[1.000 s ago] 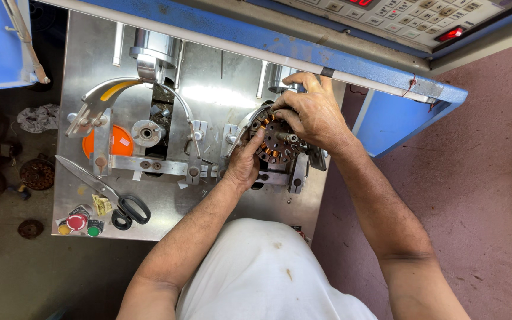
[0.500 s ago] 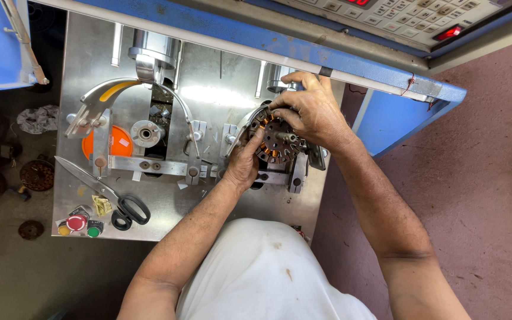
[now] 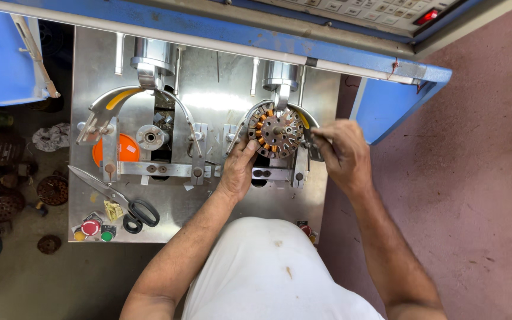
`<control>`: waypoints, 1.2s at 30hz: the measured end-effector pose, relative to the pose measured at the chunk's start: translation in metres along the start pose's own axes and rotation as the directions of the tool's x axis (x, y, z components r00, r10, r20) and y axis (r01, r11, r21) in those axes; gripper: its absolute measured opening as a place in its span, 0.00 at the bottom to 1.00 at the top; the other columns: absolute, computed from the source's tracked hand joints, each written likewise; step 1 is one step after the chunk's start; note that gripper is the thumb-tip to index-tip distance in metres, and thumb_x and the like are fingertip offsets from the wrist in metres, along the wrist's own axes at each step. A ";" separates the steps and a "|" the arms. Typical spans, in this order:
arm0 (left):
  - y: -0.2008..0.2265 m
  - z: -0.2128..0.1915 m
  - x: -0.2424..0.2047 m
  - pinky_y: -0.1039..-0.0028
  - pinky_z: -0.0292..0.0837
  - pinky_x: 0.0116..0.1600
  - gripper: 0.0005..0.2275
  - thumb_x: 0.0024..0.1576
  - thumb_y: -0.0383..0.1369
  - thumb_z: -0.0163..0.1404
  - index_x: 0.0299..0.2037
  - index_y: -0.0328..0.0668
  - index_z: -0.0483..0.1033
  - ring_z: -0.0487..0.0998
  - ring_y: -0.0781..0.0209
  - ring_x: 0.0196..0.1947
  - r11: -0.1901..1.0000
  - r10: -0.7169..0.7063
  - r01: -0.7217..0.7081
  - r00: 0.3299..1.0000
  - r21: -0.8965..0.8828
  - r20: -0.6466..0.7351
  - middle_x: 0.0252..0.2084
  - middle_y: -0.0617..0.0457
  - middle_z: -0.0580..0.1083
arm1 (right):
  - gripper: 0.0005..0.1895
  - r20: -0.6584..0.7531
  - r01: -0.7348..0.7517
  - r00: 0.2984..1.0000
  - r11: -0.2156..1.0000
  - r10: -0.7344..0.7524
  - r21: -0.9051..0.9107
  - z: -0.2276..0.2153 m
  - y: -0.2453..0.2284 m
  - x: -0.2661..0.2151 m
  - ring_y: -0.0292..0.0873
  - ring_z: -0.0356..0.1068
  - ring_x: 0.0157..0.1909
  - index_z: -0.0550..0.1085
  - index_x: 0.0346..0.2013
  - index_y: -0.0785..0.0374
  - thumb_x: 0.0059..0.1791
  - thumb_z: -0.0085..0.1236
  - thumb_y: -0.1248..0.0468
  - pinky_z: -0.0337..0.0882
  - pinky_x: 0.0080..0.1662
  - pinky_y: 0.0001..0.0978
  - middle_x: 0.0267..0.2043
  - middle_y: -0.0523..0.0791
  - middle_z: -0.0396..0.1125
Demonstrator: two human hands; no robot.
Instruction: The person operates a coil winding machine, manually inserting copper wire into slots on a rotating stator core. They repeatedly adjust the wire placement and press a control button to advance the machine, continuing this process throughout the clip.
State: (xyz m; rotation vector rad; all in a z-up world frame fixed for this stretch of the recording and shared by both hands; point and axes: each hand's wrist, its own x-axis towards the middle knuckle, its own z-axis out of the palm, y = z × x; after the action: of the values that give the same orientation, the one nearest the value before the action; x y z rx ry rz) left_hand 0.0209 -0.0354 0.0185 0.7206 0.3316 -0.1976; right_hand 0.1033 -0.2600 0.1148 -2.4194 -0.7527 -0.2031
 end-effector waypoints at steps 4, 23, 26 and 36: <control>0.002 -0.005 -0.022 0.65 0.47 0.77 0.28 0.62 0.43 0.52 0.70 0.40 0.62 0.61 0.57 0.72 0.994 0.044 -0.047 0.998 0.103 0.038 0.70 0.50 0.67 | 0.06 0.277 -0.355 0.899 0.935 0.340 0.007 0.004 -0.009 -0.121 0.39 0.73 0.38 0.79 0.41 0.57 0.49 0.63 0.67 0.78 0.36 0.30 0.38 0.43 0.72; -0.015 -0.003 -0.062 0.72 0.75 0.57 0.11 0.61 0.37 0.54 0.51 0.45 0.79 0.79 0.68 0.50 0.891 0.000 0.083 0.983 0.447 -0.182 0.47 0.57 0.80 | 0.25 0.211 -0.652 0.742 0.758 0.636 0.012 0.065 -0.046 -0.279 0.46 0.72 0.50 0.74 0.56 0.53 0.43 0.66 0.61 0.77 0.50 0.38 0.52 0.48 0.62; -0.018 -0.006 -0.067 0.73 0.74 0.57 0.12 0.61 0.37 0.54 0.52 0.45 0.79 0.79 0.69 0.51 0.890 -0.010 0.072 0.990 0.451 -0.139 0.48 0.58 0.80 | 0.32 0.236 -0.540 0.801 0.835 0.550 -0.111 0.066 -0.047 -0.279 0.48 0.67 0.56 0.70 0.61 0.50 0.42 0.68 0.60 0.73 0.56 0.41 0.57 0.48 0.60; -0.019 -0.011 -0.073 0.73 0.74 0.59 0.12 0.61 0.38 0.54 0.51 0.46 0.79 0.78 0.69 0.51 0.883 0.001 0.048 0.995 0.466 -0.103 0.48 0.57 0.80 | 0.51 0.317 -0.639 0.666 0.736 0.675 -0.224 0.055 -0.035 -0.262 0.50 0.57 0.68 0.59 0.70 0.44 0.35 0.74 0.50 0.62 0.67 0.49 0.66 0.46 0.54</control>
State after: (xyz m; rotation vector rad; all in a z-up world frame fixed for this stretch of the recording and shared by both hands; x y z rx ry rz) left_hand -0.0551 -0.0370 0.0255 1.2110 0.3940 -0.2698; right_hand -0.1348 -0.3280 0.0068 -2.6820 0.0470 0.5556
